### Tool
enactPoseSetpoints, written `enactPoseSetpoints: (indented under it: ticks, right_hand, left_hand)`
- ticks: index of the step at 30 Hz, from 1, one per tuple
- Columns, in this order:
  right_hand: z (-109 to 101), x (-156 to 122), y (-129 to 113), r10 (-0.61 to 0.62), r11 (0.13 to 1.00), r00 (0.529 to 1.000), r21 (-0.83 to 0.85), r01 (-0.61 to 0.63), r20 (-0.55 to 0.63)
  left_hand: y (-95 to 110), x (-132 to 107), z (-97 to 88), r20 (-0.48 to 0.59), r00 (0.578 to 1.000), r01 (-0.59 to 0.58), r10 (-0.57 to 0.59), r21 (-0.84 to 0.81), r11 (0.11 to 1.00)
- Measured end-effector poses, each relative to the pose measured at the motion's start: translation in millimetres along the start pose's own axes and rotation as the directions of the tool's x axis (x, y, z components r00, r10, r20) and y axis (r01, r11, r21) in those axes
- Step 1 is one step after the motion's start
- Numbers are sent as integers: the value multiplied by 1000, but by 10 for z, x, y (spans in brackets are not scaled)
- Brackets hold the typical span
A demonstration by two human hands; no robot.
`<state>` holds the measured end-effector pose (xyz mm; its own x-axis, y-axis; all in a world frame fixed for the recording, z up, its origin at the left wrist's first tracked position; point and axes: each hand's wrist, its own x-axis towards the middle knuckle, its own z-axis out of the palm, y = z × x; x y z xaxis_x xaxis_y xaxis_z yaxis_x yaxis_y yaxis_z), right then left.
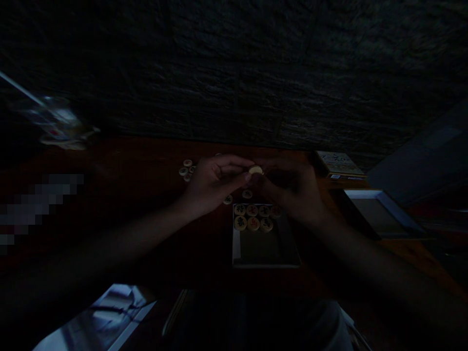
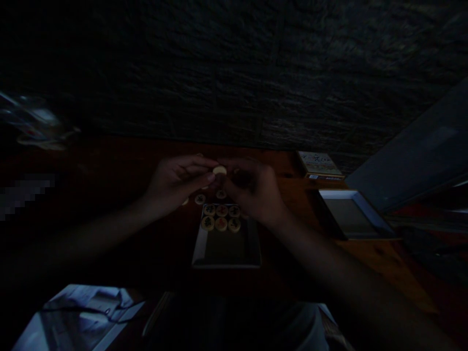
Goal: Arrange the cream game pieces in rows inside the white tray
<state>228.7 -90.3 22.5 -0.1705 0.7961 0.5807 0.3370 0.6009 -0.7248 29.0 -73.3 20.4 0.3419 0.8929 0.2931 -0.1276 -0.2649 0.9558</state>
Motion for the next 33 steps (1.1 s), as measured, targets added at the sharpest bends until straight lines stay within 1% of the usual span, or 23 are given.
enactPoseSetpoints:
  ticks: [3,5,10,13,16,21,24,28,30,33]
  right_hand:
    - [21,6,-18,128,983,992,130,-127,-4]
    - [27,9,-31,191,965,982,185,-186,-10]
    - [28,18,-61,297,920,954,257,-297,39]
    - [26,22,-67,339,890,939,305,-339,55]
    - [28,22,-60,342,879,937,330,-345,67]
    - [38,19,-62,377,856,923,355,-377,71]
    - [46,24,-85,420,799,902,429,-421,101]
    - [40,43,-95,463,666,857,551,-504,224]
    - [33,52,-78,466,614,848,598,-515,251]
    - [24,57,-50,471,588,844,623,-516,256]
  left_hand:
    - [32,-24,26,-21,998,-61,64,107,992]
    - [47,-37,37,-32,995,-86,92,165,983]
    - [53,-42,34,-16,996,-83,87,194,978]
    - [46,-35,30,-27,995,-87,94,190,978]
    - [30,-34,36,-32,994,-99,108,209,973]
    - [-24,-40,41,-28,982,-168,185,304,938]
    - [-43,-49,26,-18,970,-218,242,373,902]
    - [-35,-63,4,1,956,-259,293,471,843]
    - [-31,-65,-1,-3,949,-273,315,492,827]
    - [-36,-65,-8,-20,943,-279,331,493,824]
